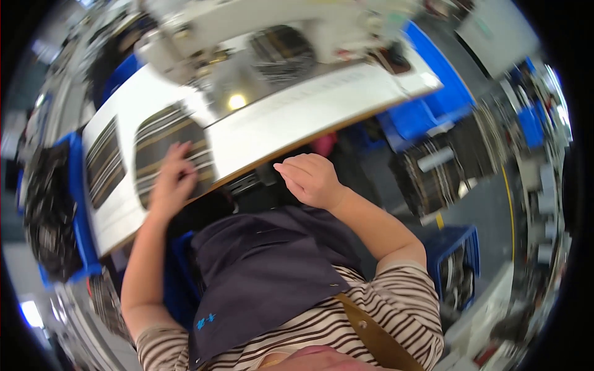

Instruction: Sewing pieces of plaid fabric together using an industrial sewing machine.

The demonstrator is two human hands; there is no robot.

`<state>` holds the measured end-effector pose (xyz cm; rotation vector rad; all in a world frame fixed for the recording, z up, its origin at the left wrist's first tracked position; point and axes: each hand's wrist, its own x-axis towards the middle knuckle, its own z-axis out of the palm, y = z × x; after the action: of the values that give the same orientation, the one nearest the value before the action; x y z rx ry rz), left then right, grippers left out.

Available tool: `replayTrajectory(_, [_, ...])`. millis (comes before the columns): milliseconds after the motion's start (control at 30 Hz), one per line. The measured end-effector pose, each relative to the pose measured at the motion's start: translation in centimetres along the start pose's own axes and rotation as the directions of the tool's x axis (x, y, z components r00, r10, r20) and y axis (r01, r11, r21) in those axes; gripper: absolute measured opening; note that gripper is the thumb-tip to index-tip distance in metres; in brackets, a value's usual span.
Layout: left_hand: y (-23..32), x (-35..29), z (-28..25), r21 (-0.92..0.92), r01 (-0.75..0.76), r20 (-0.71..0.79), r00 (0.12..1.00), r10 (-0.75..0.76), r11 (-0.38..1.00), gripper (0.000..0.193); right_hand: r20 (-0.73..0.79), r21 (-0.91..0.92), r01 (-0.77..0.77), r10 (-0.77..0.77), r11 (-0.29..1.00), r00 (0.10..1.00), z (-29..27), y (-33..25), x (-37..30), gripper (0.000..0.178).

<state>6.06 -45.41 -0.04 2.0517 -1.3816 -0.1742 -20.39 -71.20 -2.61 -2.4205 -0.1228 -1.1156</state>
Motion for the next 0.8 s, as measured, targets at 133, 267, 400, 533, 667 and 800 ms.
replayTrajectory(133, [5.3,0.4,1.2,0.026,0.099,0.080,0.992,-0.100,0.995,0.025,-0.028,0.175,0.054,-0.049,0.983,0.998,5.1,-1.7,7.9,0.025])
replayTrajectory(267, [4.8,-1.2,0.9,-0.100,0.046,-0.035,0.998,-0.050,0.994,0.040,0.155,0.014,0.070,-0.071,0.997,0.985,10.7,-0.4,12.1,0.031])
replayTrajectory(400, [3.4,-4.7,-2.4,-0.022,0.175,-0.229,0.957,-0.175,0.984,0.033,0.383,-0.096,0.060,-0.019,0.994,0.924,12.1,0.8,11.5,0.044])
replayTrajectory(533, [-0.5,-11.4,-6.6,0.004,0.413,-0.572,0.748,-0.337,0.911,0.030,0.531,0.041,0.092,-0.100,0.995,0.842,11.0,1.1,12.0,0.047])
replayTrajectory(667, [-3.7,-21.5,-13.1,-0.019,0.749,-0.803,0.383,-0.456,0.662,0.027,0.561,0.116,0.130,-0.173,0.985,0.810,11.7,1.4,13.4,0.046])
replayTrajectory(800, [-6.0,-33.3,-19.3,-0.157,0.926,-0.803,0.083,-0.590,0.344,0.040,0.408,-0.084,0.189,-0.139,0.978,0.902,12.6,0.7,13.7,0.040])
